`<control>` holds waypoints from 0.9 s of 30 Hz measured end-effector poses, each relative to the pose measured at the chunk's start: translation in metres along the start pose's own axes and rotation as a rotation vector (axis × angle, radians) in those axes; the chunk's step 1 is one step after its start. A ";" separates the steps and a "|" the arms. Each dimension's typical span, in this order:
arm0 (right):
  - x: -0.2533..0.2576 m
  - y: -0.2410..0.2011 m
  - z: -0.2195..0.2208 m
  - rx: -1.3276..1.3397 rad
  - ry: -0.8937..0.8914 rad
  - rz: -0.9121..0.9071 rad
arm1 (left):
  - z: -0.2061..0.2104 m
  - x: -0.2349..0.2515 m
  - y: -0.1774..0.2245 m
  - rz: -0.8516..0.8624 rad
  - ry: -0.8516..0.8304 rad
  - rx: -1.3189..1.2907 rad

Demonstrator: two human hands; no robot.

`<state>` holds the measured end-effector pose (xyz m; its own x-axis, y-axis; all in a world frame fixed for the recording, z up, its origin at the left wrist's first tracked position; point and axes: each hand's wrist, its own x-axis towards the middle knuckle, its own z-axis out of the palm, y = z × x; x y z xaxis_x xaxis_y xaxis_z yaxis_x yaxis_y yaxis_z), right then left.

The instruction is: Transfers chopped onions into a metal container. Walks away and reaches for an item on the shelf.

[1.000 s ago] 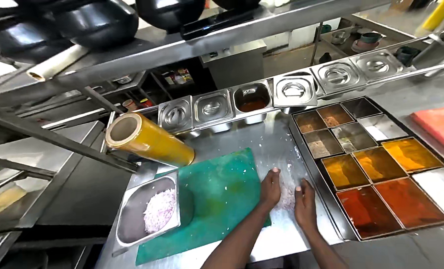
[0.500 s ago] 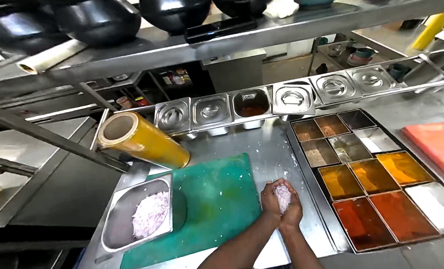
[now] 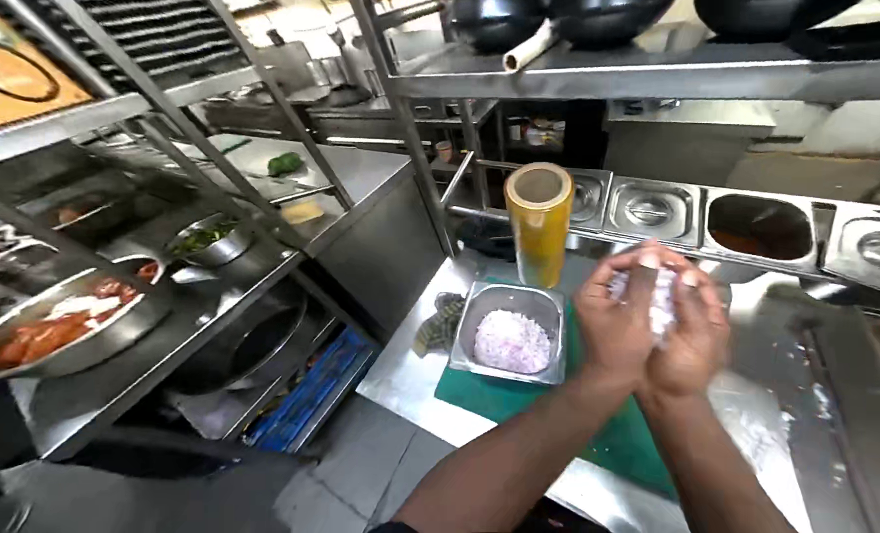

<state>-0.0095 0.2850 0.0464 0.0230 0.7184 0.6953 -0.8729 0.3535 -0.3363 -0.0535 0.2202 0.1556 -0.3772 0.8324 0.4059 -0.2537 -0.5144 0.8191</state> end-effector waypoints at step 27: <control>0.016 0.049 0.108 -1.091 -0.429 0.659 | -0.134 0.052 0.020 -0.447 0.373 0.007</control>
<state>-0.1040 0.2491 0.1093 -0.5765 0.7662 0.2839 0.1740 0.4545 -0.8736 -0.1975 0.2254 0.1382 -0.5237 0.8387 -0.1496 -0.4549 -0.1269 0.8814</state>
